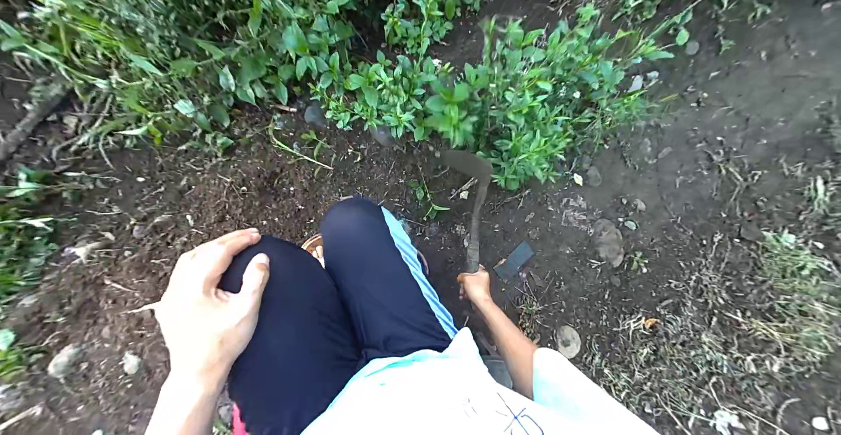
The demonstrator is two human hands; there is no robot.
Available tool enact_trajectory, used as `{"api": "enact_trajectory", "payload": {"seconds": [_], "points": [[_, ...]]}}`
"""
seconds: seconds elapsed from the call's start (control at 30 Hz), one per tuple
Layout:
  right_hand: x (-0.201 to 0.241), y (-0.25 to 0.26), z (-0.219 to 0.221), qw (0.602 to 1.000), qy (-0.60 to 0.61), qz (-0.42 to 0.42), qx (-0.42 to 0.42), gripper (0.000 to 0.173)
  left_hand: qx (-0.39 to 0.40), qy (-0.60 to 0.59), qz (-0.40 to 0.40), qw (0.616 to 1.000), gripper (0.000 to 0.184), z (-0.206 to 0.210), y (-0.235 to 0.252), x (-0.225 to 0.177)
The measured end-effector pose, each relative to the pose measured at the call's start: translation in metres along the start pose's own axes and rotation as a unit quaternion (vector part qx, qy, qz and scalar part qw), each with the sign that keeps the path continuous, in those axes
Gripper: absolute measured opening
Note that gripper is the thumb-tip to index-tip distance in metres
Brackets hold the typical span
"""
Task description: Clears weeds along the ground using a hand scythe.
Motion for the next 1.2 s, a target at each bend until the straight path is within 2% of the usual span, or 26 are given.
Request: {"api": "enact_trajectory", "payload": {"seconds": [0.1, 0.2, 0.27, 0.33, 0.4, 0.43, 0.53, 0.63, 0.73, 0.8, 0.93, 1.03, 1.1, 1.2], "points": [[0.014, -0.011, -0.016, 0.996, 0.084, -0.015, 0.003, 0.022, -0.012, 0.008, 0.0, 1.0, 0.049, -0.002, -0.014, -0.007], [0.035, -0.006, -0.017, 0.988, 0.135, -0.052, -0.055, 0.021, -0.014, 0.013, 0.017, 1.0, 0.048, 0.001, -0.018, -0.018], [0.033, 0.003, -0.004, 0.991, 0.115, -0.044, -0.056, 0.022, -0.002, 0.026, 0.034, 0.999, 0.049, 0.006, -0.02, -0.028], [0.01, 0.005, 0.009, 0.999, 0.052, -0.006, -0.001, 0.016, 0.007, 0.049, 0.064, 0.997, 0.051, 0.012, -0.021, -0.035], [0.002, -0.001, 0.0, 0.998, 0.043, 0.001, 0.037, 0.013, -0.002, 0.062, 0.092, 0.994, 0.053, 0.018, -0.019, -0.041], [0.004, -0.004, -0.012, 0.998, 0.041, -0.008, 0.044, 0.02, -0.011, 0.063, 0.099, 0.993, 0.053, 0.021, -0.019, -0.042], [0.027, -0.007, -0.037, 0.997, 0.067, -0.044, 0.009, 0.031, -0.011, 0.065, 0.104, 0.992, 0.052, 0.028, -0.014, -0.043], [0.052, -0.006, -0.02, 0.989, 0.137, -0.048, -0.032, 0.025, 0.005, 0.07, 0.106, 0.992, 0.052, 0.033, -0.01, -0.045], [0.037, -0.017, 0.008, 0.999, 0.03, -0.026, 0.011, 0.022, 0.0, 0.075, 0.105, 0.992, 0.052, 0.038, -0.008, -0.047], [0.017, -0.021, 0.006, 0.999, 0.005, -0.007, 0.051, 0.019, -0.01, 0.07, 0.104, 0.992, 0.051, 0.038, -0.005, -0.045], [0.024, -0.011, -0.029, 0.997, 0.064, -0.013, 0.044, 0.024, -0.033, 0.037, 0.1, 0.994, 0.046, 0.034, -0.003, -0.036], [0.043, -0.007, -0.012, 0.99, 0.141, -0.006, 0.023, 0.013, -0.033, 0.039, 0.09, 0.995, 0.044, 0.031, -0.003, -0.033], [0.034, -0.011, 0.008, 0.993, 0.103, 0.008, 0.052, 0.006, -0.034, 0.046, 0.082, 0.995, 0.044, 0.03, -0.004, -0.031], [0.014, -0.024, 0.009, 0.993, -0.01, 0.017, 0.116, 0.014, -0.055, 0.041, 0.082, 0.994, 0.042, 0.028, -0.004, -0.027]]}}
Point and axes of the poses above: each hand's wrist, its own y-axis towards the middle knuckle, its own z-axis out of the palm, x = y × z, the point moved 4 cm from there along y, towards the middle knuckle, and after that the axes turned 4 degrees about -x, right-handed, at the moved point
